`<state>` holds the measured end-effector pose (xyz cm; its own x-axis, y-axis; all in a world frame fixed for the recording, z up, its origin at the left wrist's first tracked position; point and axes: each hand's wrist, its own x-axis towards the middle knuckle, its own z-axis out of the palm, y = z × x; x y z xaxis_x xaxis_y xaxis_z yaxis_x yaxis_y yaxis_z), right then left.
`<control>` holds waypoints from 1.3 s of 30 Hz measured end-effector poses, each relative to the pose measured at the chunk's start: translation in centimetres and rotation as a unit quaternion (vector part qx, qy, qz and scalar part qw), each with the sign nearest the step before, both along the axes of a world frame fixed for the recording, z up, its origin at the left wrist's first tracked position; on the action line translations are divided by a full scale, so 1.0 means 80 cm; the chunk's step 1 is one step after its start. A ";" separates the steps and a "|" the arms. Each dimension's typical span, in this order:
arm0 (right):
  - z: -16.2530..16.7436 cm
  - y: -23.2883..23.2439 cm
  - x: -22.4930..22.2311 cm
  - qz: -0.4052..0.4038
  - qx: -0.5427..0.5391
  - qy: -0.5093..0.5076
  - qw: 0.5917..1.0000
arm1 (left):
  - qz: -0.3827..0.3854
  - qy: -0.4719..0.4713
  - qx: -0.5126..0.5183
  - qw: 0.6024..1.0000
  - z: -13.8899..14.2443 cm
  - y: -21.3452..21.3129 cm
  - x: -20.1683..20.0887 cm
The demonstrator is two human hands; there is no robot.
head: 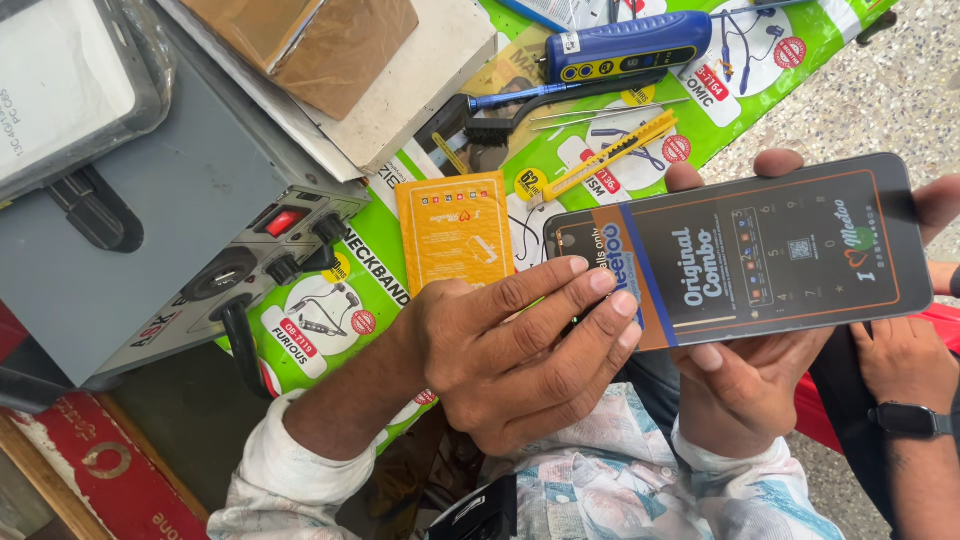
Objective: The person is repairing a smartphone. They are seen handling the phone's internal components, including the motherboard and battery, and using tools to manipulate them.
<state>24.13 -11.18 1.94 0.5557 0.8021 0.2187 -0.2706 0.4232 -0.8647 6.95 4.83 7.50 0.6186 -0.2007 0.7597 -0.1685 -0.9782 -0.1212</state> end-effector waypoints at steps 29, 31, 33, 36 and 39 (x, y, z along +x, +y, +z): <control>0.013 0.004 -0.014 -0.027 -0.007 0.034 0.999 | -0.012 -0.022 0.003 1.000 -0.002 0.000 0.001; 0.014 0.006 -0.015 -0.029 -0.009 0.038 0.999 | -0.014 -0.025 0.001 1.000 -0.002 -0.001 0.002; 0.016 0.007 -0.016 -0.030 -0.011 0.041 0.999 | -0.013 -0.025 -0.001 1.000 -0.002 -0.002 0.001; 0.018 0.007 -0.019 -0.032 -0.017 0.044 0.998 | -0.012 -0.025 0.001 1.000 -0.002 -0.002 0.000; 0.020 0.006 -0.023 -0.035 -0.022 0.052 0.998 | -0.011 -0.026 0.001 1.000 -0.003 -0.003 0.001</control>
